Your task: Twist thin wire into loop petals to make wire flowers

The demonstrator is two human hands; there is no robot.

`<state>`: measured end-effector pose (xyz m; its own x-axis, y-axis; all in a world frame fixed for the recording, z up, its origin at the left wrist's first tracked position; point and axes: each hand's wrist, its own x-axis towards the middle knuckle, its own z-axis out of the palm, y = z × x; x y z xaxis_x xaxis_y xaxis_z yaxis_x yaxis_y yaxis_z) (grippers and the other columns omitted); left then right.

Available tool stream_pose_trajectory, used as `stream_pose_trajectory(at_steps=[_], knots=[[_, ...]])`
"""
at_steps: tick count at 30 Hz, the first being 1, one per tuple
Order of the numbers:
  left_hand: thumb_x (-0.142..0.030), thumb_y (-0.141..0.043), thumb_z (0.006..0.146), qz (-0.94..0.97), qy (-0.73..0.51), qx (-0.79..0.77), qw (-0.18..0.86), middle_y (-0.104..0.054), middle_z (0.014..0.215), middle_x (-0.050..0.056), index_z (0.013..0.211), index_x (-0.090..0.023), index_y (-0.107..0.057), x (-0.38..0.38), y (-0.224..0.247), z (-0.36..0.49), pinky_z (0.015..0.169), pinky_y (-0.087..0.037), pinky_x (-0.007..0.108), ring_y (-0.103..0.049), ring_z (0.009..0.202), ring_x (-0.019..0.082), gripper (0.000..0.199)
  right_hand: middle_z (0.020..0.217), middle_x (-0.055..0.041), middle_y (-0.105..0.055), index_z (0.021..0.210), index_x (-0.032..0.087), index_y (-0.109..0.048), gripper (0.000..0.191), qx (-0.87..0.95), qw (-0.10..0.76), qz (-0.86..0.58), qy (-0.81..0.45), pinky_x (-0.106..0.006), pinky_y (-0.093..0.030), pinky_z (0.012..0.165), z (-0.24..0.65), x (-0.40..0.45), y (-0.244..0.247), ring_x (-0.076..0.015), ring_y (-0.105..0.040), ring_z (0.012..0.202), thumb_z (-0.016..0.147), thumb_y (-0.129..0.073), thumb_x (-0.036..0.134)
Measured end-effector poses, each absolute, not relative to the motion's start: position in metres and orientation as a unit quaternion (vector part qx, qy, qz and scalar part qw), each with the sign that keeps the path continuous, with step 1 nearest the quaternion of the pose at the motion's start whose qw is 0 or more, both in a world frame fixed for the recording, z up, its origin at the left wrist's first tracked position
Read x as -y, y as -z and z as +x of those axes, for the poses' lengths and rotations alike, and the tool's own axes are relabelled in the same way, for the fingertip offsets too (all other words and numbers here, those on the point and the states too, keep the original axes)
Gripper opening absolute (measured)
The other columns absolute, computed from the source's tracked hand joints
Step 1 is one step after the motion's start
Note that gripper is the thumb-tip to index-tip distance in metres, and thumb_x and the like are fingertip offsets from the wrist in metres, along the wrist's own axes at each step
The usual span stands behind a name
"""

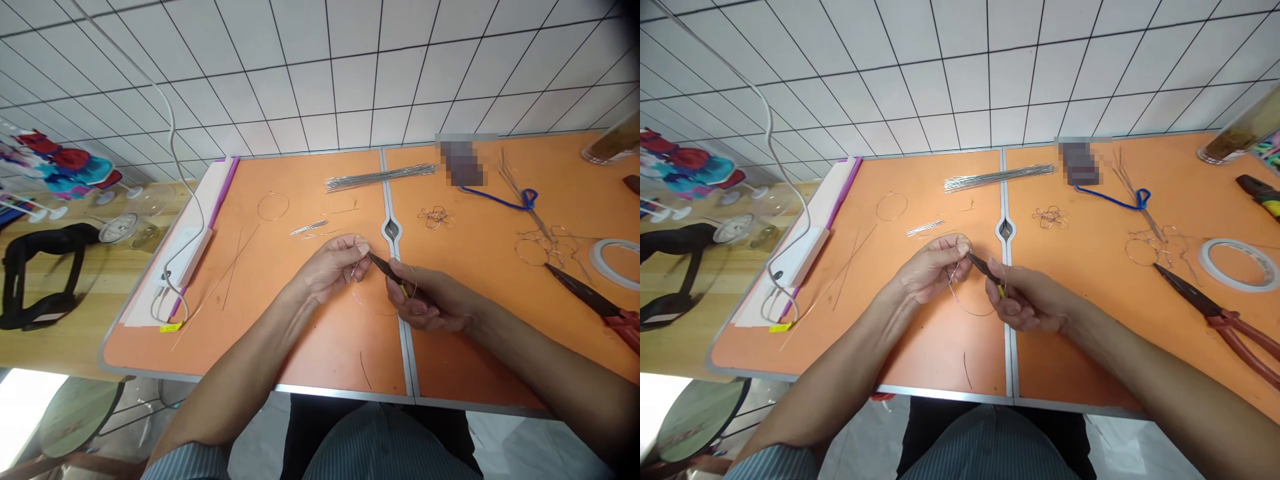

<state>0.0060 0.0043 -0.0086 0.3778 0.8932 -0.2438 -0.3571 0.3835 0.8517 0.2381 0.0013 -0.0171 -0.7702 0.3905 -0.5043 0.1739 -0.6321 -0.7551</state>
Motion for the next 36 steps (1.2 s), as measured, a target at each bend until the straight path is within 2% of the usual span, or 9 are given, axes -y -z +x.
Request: stream_pose_trajectory(at_steps=[2, 4, 9, 12, 16, 20, 25, 30, 36], knots=[[-0.041, -0.093, 0.080, 0.367, -0.415, -0.364, 0.749, -0.060, 0.063, 0.000, 0.077, -0.017, -0.064, -0.005, 0.007, 0.005, 0.055, -0.039, 0.022, -0.052, 0.053, 0.010, 0.037, 0.050, 0.0100, -0.035, 0.079, 0.026, -0.050, 0.067, 0.435, 0.058, -0.325, -0.838, -0.025, -0.012, 0.036, 0.239, -0.003, 0.017, -0.0085, -0.016, 0.039, 0.095, -0.051, 0.092], [-0.038, -0.092, 0.080, 0.375, -0.410, -0.377, 0.741, -0.060, 0.063, 0.000, 0.074, -0.017, -0.064, -0.005, 0.005, 0.003, 0.054, -0.038, 0.022, -0.052, 0.053, 0.010, 0.036, 0.053, 0.0064, -0.041, 0.077, 0.025, -0.052, 0.069, 0.540, 0.090, -0.364, -0.754, -0.026, -0.018, 0.040, 0.240, -0.003, 0.016, -0.0098, -0.025, 0.042, 0.100, -0.045, 0.089], [-0.032, -0.089, 0.083, 0.383, -0.405, -0.422, 0.715, -0.060, 0.063, 0.001, 0.071, -0.017, -0.063, -0.003, 0.004, 0.004, 0.053, -0.038, 0.023, -0.051, 0.052, 0.009, 0.032, 0.062, -0.0021, -0.046, 0.068, 0.023, -0.045, 0.067, 0.819, 0.205, -0.497, -0.201, -0.034, -0.015, 0.057, 0.240, 0.009, 0.014, -0.0145, -0.030, 0.057, 0.108, -0.047, 0.076], [-0.035, -0.088, 0.083, 0.376, -0.411, -0.427, 0.713, -0.061, 0.064, 0.001, 0.072, -0.017, -0.063, -0.001, 0.004, 0.005, 0.054, -0.039, 0.023, -0.051, 0.052, 0.009, 0.033, 0.067, -0.0050, -0.052, 0.071, 0.023, -0.050, 0.063, 0.838, 0.195, -0.506, -0.059, -0.037, -0.013, 0.060, 0.239, 0.013, 0.016, -0.0168, -0.035, 0.060, 0.110, -0.049, 0.072], [-0.038, -0.089, 0.084, 0.376, -0.420, -0.419, 0.712, -0.062, 0.065, 0.001, 0.074, -0.017, -0.062, 0.000, 0.003, 0.005, 0.055, -0.039, 0.022, -0.053, 0.052, 0.008, 0.035, 0.074, -0.0048, -0.058, 0.077, 0.023, -0.053, 0.058, 0.840, 0.217, -0.474, -0.154, -0.035, -0.024, 0.061, 0.240, 0.008, 0.017, -0.0181, -0.046, 0.066, 0.114, -0.043, 0.067], [-0.037, -0.088, 0.085, 0.383, -0.424, -0.414, 0.709, -0.063, 0.067, 0.000, 0.074, -0.017, -0.063, -0.001, 0.002, 0.005, 0.056, -0.040, 0.022, -0.054, 0.054, 0.009, 0.034, 0.069, 0.0001, -0.046, 0.073, 0.023, -0.043, 0.058, 0.811, 0.219, -0.436, -0.324, -0.034, -0.031, 0.064, 0.244, 0.001, 0.016, -0.0166, -0.043, 0.065, 0.115, -0.042, 0.064], [-0.037, -0.086, 0.087, 0.388, -0.427, -0.418, 0.702, -0.064, 0.068, 0.000, 0.077, -0.016, -0.065, -0.001, 0.002, 0.004, 0.056, -0.040, 0.022, -0.055, 0.054, 0.009, 0.032, 0.074, -0.0015, -0.060, 0.082, 0.022, -0.066, 0.058, 0.747, 0.202, -0.442, -0.454, -0.033, -0.035, 0.063, 0.249, -0.001, 0.018, -0.0176, -0.051, 0.068, 0.112, -0.049, 0.069], [-0.037, -0.086, 0.088, 0.389, -0.426, -0.421, 0.700, -0.066, 0.069, 0.001, 0.078, -0.016, -0.065, -0.002, 0.003, 0.004, 0.056, -0.040, 0.022, -0.056, 0.054, 0.009, 0.031, 0.084, -0.0034, -0.069, 0.095, 0.021, -0.077, 0.057, 0.716, 0.189, -0.439, -0.508, -0.032, -0.044, 0.069, 0.252, -0.003, 0.021, -0.0188, -0.062, 0.075, 0.110, -0.052, 0.070], [-0.036, -0.087, 0.088, 0.384, -0.432, -0.420, 0.700, -0.066, 0.070, 0.001, 0.078, -0.017, -0.064, -0.001, 0.002, 0.005, 0.058, -0.041, 0.022, -0.056, 0.055, 0.009, 0.031, 0.082, -0.0032, -0.069, 0.093, 0.021, -0.076, 0.059, 0.712, 0.188, -0.435, -0.518, -0.033, -0.048, 0.071, 0.251, -0.003, 0.020, -0.0194, -0.065, 0.076, 0.110, -0.051, 0.072]])
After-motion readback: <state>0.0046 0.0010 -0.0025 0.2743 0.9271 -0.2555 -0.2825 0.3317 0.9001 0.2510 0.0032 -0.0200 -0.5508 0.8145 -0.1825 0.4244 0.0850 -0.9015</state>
